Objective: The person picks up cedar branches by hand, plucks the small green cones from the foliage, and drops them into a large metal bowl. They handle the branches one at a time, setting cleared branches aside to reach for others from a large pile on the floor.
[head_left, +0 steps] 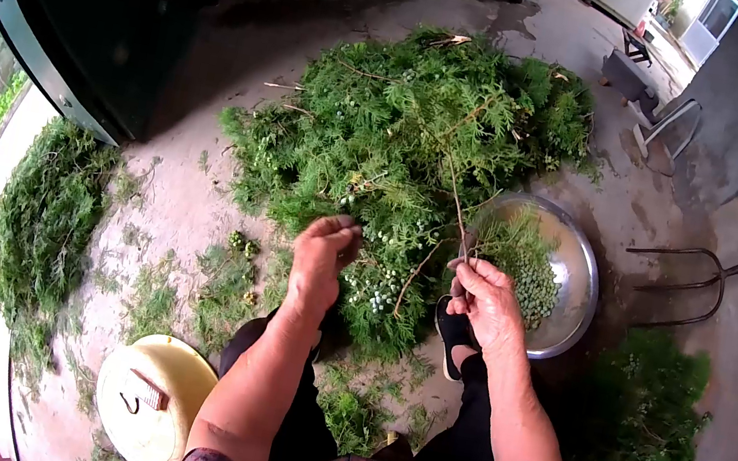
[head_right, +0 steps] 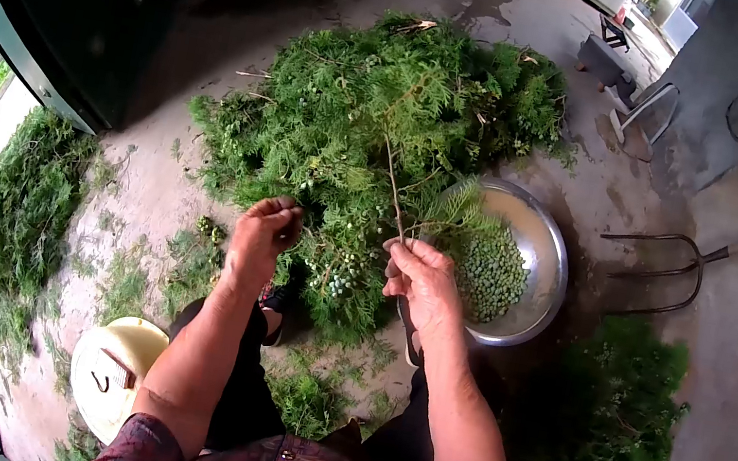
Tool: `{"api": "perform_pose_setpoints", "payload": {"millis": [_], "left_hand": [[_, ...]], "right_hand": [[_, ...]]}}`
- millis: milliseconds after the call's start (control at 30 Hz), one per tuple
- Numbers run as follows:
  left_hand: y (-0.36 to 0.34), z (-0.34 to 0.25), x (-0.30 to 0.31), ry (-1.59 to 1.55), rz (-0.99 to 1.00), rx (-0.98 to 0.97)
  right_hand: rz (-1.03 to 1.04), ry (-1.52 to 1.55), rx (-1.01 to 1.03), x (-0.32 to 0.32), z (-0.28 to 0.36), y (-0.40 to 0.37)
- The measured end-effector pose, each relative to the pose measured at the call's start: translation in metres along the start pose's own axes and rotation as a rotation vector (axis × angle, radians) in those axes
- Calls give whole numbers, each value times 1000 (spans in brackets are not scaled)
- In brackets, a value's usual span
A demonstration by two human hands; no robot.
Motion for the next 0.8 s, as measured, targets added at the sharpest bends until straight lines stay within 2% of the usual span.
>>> {"api": "perform_pose_setpoints", "payload": {"millis": [33, 100, 233, 333, 367, 400, 433, 467, 500, 533, 567, 600, 633, 700, 733, 800], "left_hand": [[-14, 10, -12, 92, 27, 26], [-33, 37, -33, 178, 229, -50], [-94, 34, -50, 21, 461, 20], [-118, 44, -37, 221, 292, 22], [-130, 34, -31, 448, 292, 15], [-136, 37, -25, 475, 272, 120], [-130, 55, -15, 506, 265, -60], [-131, 58, -9, 1061, 346, -739], [-115, 92, 3, 873, 280, -419], [-118, 90, 6, 1027, 257, -216], [-121, 96, 13, 941, 295, 19], [-116, 119, 9, 1289, 554, -359], [-115, 141, 8, 1547, 675, -858], [-113, 144, 24, 1055, 739, -575], [-120, 129, 32, 852, 756, -469], [-139, 71, 51, 1045, 652, -965]], "right_hand": [[-12, 33, 18, -7, -5, -6], [-95, 23, 45, -17, -16, -18], [-128, -38, 8, -30, -42, -53], [-92, -64, -19, -35, -76, -81], [-78, -73, -41, -38, -87, -91], [-44, -107, -5, -51, -88, -105], [-7, -137, 30, -62, -89, -119], [70, -242, -30, -53, -99, -129], [148, -350, -80, -38, -108, -135], [137, -364, -107, -28, -115, -142], [120, -380, -132, -16, -122, -149], [70, -405, -123, 6, -128, -154], [11, -430, -110, 19, -130, -156], [-152, -566, -10, 10, -108, -173], [-176, -496, -17, 17, -111, -172], [-197, -408, -48, 22, -110, -172]]}}
Point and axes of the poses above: each hand's wrist, its own y-axis towards the middle knuckle, its own x-axis out of the back of the hand, z = x × y, the point moved 4 cm from there along y, towards the middle knuckle, and after that the axes turned 8 degrees about y, right-handed, at the moved point
